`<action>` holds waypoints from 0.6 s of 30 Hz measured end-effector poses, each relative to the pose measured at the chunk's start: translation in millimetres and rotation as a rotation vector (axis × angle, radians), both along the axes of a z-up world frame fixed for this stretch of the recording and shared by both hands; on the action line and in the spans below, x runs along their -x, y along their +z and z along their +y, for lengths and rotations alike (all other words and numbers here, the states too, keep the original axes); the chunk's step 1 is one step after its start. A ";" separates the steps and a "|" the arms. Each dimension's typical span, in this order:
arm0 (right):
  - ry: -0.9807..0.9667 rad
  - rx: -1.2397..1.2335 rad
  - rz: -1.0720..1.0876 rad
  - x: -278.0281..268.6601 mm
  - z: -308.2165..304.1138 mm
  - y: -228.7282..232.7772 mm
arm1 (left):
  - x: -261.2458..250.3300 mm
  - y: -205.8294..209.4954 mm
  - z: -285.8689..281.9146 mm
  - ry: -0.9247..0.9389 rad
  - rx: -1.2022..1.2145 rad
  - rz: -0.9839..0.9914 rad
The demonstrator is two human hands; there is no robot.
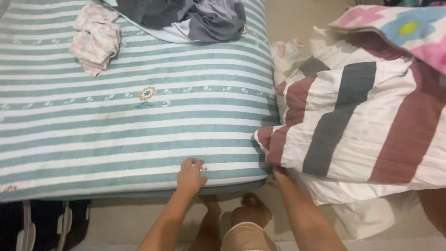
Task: Putting a fitted sheet onto a mattress in a bedroom.
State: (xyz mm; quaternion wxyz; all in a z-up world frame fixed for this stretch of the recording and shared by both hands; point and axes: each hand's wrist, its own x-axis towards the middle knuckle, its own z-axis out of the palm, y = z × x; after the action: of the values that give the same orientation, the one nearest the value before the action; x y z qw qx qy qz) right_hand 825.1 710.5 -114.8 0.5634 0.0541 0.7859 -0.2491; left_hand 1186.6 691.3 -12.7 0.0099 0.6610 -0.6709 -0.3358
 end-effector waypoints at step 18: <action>0.200 0.154 -0.113 14.8 10.6 -132.4 | 37.1 109.5 -52.5 -0.527 -0.046 -0.238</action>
State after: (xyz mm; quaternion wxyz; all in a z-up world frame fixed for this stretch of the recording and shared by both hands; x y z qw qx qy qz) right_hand 810.3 721.1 -247.2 0.6312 -0.0538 0.7330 -0.2478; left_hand 1149.5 638.7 96.8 -0.1713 0.4985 -0.8084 -0.2620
